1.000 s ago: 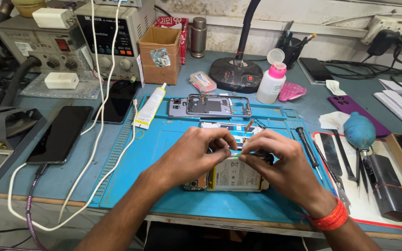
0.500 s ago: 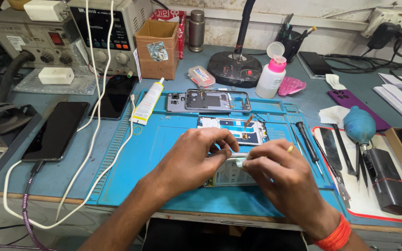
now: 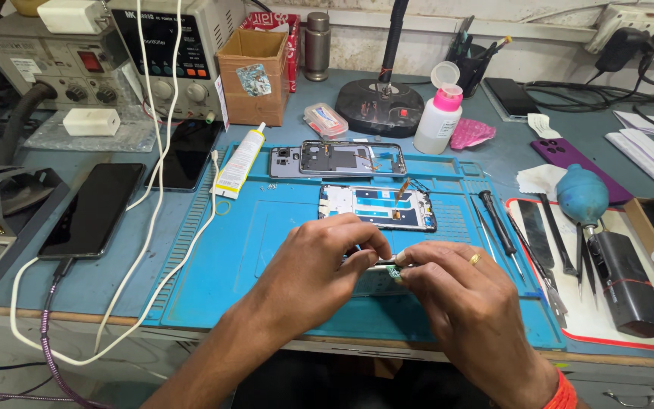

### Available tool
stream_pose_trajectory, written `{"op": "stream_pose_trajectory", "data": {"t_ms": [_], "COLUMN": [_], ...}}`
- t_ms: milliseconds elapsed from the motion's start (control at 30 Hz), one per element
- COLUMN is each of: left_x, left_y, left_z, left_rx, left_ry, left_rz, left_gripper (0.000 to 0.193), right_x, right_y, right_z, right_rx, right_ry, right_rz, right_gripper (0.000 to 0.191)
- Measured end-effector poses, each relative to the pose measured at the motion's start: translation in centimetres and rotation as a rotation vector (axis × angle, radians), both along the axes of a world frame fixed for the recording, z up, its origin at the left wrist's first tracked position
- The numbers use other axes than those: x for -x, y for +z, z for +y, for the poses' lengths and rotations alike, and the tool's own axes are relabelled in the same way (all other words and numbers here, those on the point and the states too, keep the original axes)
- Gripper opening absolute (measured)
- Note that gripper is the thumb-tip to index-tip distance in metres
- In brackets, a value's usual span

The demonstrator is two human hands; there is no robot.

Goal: The person disassembles a smartphone at a repair bench. They peel the back cover and battery off the phone body by hand, set the screen aside, then use tweezers to lift and remove internal components including the motherboard from the chassis, placing parts on the work mat.

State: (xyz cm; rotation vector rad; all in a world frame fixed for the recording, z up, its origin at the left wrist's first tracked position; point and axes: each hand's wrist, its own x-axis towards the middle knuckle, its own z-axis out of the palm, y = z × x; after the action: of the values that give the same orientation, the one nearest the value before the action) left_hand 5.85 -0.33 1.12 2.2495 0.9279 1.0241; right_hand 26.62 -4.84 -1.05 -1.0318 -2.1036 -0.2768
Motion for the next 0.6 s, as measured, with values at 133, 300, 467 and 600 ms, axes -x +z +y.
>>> {"op": "stream_pose_trajectory", "data": {"t_ms": [133, 300, 467, 600], "left_x": [0.0, 0.1, -0.1, -0.1], "left_y": [0.0, 0.4, 0.5, 0.6], "left_z": [-0.3, -0.5, -0.5, -0.6], "left_rx": [0.013, 0.107, 0.127, 0.094], "left_ry": [-0.005, -0.037, -0.010, -0.025], "left_rz": [0.002, -0.072, -0.074, -0.108], "left_gripper": [0.012, 0.020, 0.023, 0.018], "right_x": [-0.1, -0.6, -1.4, -1.2], "right_y": [0.1, 0.8, 1.3, 1.5], "right_z": [-0.5, -0.2, 0.6, 1.2], "right_rx": [-0.009, 0.042, 0.078, 0.032], "right_ry": [0.009, 0.057, 0.132, 0.138], "right_rz": [-0.007, 0.063, 0.022, -0.034], "right_gripper": [0.016, 0.023, 0.060, 0.050]}}
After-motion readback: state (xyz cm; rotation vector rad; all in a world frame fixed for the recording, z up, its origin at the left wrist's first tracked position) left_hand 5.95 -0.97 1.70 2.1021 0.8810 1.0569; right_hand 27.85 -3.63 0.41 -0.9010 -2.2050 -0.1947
